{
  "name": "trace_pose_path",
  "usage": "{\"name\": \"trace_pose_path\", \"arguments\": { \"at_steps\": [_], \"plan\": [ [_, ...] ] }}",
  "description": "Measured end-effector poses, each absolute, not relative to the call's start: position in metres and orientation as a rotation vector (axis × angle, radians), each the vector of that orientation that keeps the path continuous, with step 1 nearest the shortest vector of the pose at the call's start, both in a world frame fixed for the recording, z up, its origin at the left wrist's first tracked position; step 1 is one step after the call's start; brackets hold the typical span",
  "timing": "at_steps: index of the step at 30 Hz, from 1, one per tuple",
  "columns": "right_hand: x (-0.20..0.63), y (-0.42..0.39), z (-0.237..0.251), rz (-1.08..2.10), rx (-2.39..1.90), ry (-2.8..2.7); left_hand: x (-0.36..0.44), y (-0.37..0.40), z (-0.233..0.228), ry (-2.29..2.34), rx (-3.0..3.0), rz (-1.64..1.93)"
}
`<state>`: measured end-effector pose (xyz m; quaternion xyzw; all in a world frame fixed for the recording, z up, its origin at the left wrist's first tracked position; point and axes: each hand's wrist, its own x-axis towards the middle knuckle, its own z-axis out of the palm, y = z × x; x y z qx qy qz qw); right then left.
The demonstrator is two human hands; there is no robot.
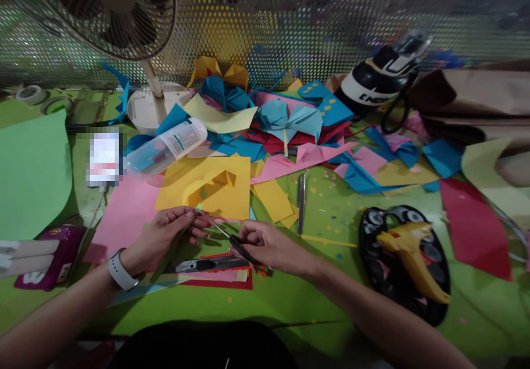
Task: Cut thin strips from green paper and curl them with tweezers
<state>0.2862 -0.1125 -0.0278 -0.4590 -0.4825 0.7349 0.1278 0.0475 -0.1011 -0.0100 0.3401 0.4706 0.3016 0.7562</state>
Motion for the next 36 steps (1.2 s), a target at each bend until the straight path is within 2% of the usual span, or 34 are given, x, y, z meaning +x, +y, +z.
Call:
{"name": "trace_pose_path", "arguments": {
  "at_steps": [36],
  "plan": [
    [0.2823, -0.1121, -0.026, 2.142, -1.342, -1.409, 0.0492, -0.1017, -0.0137, 1.004, 0.71, 0.674]
  ]
}}
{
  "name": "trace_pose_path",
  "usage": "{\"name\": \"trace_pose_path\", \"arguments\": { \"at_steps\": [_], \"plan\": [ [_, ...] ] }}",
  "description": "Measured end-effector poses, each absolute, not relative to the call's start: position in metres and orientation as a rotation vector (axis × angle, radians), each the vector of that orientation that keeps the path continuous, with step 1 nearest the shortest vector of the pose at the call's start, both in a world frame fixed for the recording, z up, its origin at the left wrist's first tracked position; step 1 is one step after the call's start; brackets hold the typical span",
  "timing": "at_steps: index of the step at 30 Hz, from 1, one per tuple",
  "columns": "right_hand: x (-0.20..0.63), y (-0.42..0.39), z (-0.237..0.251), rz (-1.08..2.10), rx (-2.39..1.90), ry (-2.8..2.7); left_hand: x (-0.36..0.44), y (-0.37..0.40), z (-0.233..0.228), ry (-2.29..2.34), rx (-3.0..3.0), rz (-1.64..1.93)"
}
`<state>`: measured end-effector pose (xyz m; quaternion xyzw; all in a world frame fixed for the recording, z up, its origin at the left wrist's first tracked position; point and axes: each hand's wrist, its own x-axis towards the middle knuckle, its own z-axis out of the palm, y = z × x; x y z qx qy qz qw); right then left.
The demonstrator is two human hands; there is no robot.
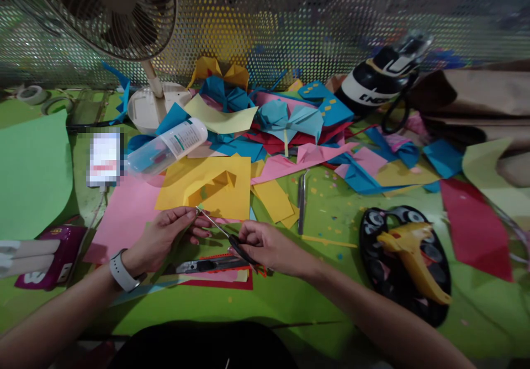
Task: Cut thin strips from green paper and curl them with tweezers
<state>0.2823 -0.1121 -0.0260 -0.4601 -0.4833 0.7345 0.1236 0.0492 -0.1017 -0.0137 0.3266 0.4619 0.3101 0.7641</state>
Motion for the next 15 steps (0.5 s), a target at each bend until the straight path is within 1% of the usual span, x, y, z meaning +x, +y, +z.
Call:
{"name": "trace_pose_path", "arguments": {
  "at_steps": [15],
  "plan": [
    [0.2844, -0.1127, -0.0334, 2.107, -1.348, -1.353, 0.0466, -0.1019, -0.01, 1.073, 0.704, 0.618]
  ]
}}
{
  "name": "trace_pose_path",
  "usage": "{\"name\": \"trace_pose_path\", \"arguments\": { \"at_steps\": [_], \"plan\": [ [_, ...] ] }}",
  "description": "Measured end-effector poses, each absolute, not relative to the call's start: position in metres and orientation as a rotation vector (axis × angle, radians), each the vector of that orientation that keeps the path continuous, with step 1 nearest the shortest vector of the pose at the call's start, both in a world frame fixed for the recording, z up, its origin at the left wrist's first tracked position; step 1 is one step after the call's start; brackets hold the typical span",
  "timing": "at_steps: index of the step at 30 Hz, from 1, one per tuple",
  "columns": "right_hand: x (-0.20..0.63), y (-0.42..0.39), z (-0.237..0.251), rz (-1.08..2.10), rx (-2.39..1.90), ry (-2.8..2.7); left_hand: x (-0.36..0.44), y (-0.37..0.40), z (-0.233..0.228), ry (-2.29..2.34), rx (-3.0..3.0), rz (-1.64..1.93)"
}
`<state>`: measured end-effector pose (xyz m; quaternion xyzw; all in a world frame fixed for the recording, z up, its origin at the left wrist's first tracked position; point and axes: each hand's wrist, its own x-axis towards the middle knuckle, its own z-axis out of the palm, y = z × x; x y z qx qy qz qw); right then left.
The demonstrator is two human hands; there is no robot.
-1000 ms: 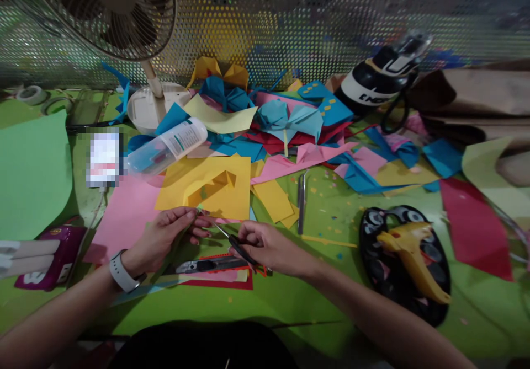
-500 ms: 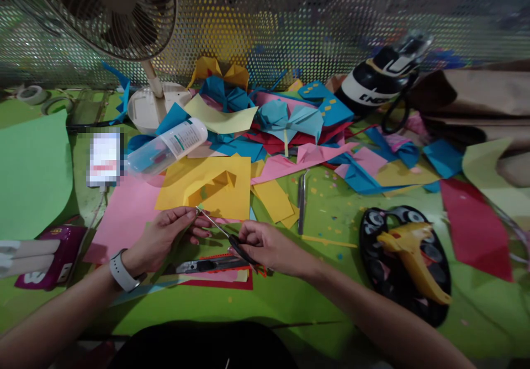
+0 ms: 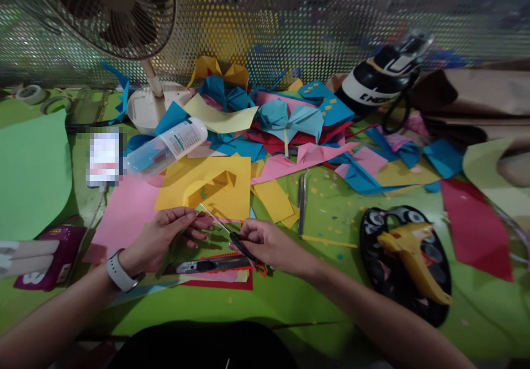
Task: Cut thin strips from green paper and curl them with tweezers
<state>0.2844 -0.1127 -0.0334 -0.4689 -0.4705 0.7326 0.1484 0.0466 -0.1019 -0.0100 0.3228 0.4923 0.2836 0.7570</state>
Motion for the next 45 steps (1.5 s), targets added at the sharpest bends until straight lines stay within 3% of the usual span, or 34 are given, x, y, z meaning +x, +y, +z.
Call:
{"name": "trace_pose_path", "arguments": {
  "at_steps": [11, 45],
  "plan": [
    [0.284, -0.111, -0.018, 2.139, -1.372, -1.352, 0.047, -0.101, -0.011, 1.031, 0.696, 0.688],
    [0.284, -0.114, -0.031, 2.101, -1.346, -1.348, 0.048, -0.103, -0.009, 1.015, 0.655, 0.655]
  ]
}}
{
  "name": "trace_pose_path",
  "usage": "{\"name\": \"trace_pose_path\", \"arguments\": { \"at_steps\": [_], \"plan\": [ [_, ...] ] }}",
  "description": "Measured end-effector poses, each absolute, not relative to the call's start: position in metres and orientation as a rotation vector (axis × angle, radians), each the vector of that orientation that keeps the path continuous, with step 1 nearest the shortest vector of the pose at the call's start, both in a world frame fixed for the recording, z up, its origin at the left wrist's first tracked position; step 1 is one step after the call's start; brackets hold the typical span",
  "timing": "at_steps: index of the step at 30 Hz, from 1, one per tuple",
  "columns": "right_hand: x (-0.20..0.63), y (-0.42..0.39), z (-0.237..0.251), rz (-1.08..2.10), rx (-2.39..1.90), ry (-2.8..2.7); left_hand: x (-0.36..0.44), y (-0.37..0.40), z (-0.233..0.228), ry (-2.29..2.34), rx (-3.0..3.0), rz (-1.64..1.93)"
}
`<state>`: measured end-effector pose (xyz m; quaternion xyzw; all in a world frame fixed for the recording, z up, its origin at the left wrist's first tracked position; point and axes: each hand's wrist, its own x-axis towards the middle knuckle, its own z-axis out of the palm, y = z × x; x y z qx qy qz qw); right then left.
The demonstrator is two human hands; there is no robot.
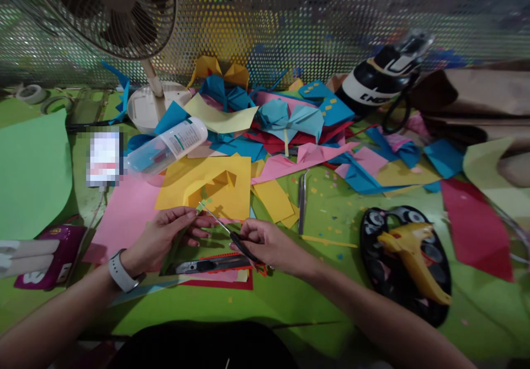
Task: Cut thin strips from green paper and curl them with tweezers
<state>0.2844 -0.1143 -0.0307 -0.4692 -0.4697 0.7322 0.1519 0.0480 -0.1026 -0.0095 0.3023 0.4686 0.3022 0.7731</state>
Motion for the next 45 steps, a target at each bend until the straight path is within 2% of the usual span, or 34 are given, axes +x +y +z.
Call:
{"name": "trace_pose_path", "arguments": {
  "at_steps": [45],
  "plan": [
    [0.281, -0.115, -0.022, 2.099, -1.376, -1.439, 0.05, -0.105, -0.016, 0.969, 0.661, 0.704]
  ]
}}
